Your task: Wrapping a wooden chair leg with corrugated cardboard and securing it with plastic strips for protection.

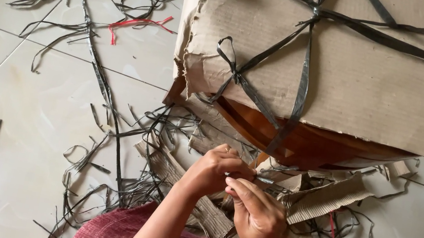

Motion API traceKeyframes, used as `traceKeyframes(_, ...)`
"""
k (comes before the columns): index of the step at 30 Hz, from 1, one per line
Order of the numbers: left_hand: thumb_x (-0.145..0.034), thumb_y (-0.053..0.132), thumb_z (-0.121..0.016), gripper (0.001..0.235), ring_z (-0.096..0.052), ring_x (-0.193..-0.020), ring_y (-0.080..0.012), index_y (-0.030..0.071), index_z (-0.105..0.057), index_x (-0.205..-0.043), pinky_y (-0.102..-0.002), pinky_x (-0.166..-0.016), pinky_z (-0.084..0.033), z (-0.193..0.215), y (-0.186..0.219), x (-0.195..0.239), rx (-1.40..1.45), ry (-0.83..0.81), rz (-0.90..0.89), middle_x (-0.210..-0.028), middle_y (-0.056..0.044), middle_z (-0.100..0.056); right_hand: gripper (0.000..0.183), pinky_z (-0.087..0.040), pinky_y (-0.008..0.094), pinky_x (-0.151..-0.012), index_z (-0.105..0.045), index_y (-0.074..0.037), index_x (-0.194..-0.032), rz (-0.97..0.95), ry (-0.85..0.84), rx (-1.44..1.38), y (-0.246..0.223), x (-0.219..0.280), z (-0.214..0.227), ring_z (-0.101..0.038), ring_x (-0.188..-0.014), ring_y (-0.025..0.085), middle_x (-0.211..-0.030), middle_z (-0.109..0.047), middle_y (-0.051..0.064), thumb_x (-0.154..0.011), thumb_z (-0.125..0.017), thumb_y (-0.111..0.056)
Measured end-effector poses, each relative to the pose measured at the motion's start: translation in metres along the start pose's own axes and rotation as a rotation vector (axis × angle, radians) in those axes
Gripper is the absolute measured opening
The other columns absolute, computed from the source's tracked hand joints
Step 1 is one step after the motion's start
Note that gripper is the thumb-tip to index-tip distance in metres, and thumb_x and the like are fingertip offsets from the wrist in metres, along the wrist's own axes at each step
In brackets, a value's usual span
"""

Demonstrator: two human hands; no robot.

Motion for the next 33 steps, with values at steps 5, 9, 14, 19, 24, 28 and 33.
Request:
traceKeyframes(5, -0.100, 0.021, -0.068, 0.015, -0.060, -0.080, -0.0199, 0.009, -0.077, -0.103, -0.034, -0.076, -0.044, -0.005, -0.001, 0.003, -0.076, 0.014, -0.067, -0.092, -0.002, -0.074, 0.014, -0.065, 0.030, -0.081, -0.074, -0.001, -0.105, 0.009, 0.029, -0.025, 0.000, -0.005, -0.011, -0.078, -0.088, 0.020, -0.100, -0.078, 0.011, -0.094, -0.068, -0.005)
traceKeyframes(9, -0.106, 0.005, -0.051, 0.032, -0.041, -0.065, -0.0174, 0.007, -0.054, -0.074, -0.032, -0.068, -0.032, -0.014, -0.001, 0.003, -0.053, 0.124, -0.017, -0.069, -0.001, -0.055, 0.015, -0.066, 0.031, -0.084, -0.074, 0.002, -0.103, 0.004, 0.056, -0.094, 0.005, -0.015, -0.017, -0.078, -0.090, 0.023, -0.095, -0.077, 0.013, -0.093, -0.071, -0.008)
traceKeyframes(14, -0.088, 0.011, -0.068, 0.014, -0.050, -0.072, -0.0179, 0.007, -0.057, -0.080, -0.033, -0.072, -0.038, -0.011, -0.007, 0.008, 0.012, 0.070, 0.028, -0.077, -0.002, -0.062, 0.027, -0.064, 0.030, -0.098, -0.071, 0.001, -0.118, -0.169, 0.009, -0.129, 0.004, -0.003, -0.006, -0.076, -0.110, 0.024, -0.119, -0.075, 0.016, -0.090, -0.072, -0.001)
traceKeyframes(19, -0.093, 0.010, -0.075, 0.012, -0.062, -0.074, -0.0173, 0.007, -0.075, -0.105, -0.031, -0.073, -0.040, 0.011, 0.017, -0.010, -0.009, 0.003, 0.071, -0.088, -0.002, -0.074, 0.016, -0.062, 0.028, -0.094, -0.074, -0.001, -0.107, -0.192, 0.159, 0.098, 0.012, 0.026, -0.004, -0.076, -0.101, 0.020, -0.110, -0.077, 0.011, -0.092, -0.070, 0.002)
traceKeyframes(24, -0.097, 0.014, -0.073, 0.009, -0.070, -0.088, -0.0186, 0.010, -0.074, -0.105, -0.033, -0.079, -0.041, 0.027, 0.030, -0.019, -0.020, -0.110, 0.006, -0.100, -0.003, -0.075, 0.022, -0.063, 0.030, -0.094, -0.072, -0.002, -0.111, -0.113, 0.167, 0.184, 0.022, 0.039, -0.004, -0.074, -0.106, 0.024, -0.119, -0.073, 0.015, -0.089, -0.075, 0.003)
traceKeyframes(28, -0.097, 0.014, -0.072, 0.010, -0.071, -0.089, -0.0190, 0.010, -0.074, -0.106, -0.034, -0.080, -0.040, 0.026, 0.030, -0.015, -0.055, -0.119, -0.008, -0.101, -0.003, -0.076, 0.023, -0.064, 0.025, -0.087, -0.073, -0.002, -0.107, -0.115, 0.137, 0.241, 0.040, 0.047, -0.007, -0.075, -0.097, 0.021, -0.109, -0.076, 0.012, -0.086, -0.077, 0.006)
traceKeyframes(33, -0.094, 0.012, -0.074, 0.004, -0.073, -0.074, -0.0157, 0.011, -0.076, -0.097, -0.032, -0.081, -0.050, 0.018, 0.032, -0.016, 0.082, 0.011, 0.200, -0.089, -0.001, -0.079, 0.021, -0.061, 0.028, -0.085, -0.071, -0.005, -0.109, -0.057, 0.094, 0.239, 0.039, 0.043, -0.006, -0.073, -0.094, 0.022, -0.105, -0.073, 0.010, -0.091, -0.071, 0.006)
Point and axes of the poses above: each hand's wrist, its own x-axis away from the middle knuckle, its own z-axis out of the back of the hand, y = z × x, the point moved 1 cm from there along -x, towards the middle knuckle
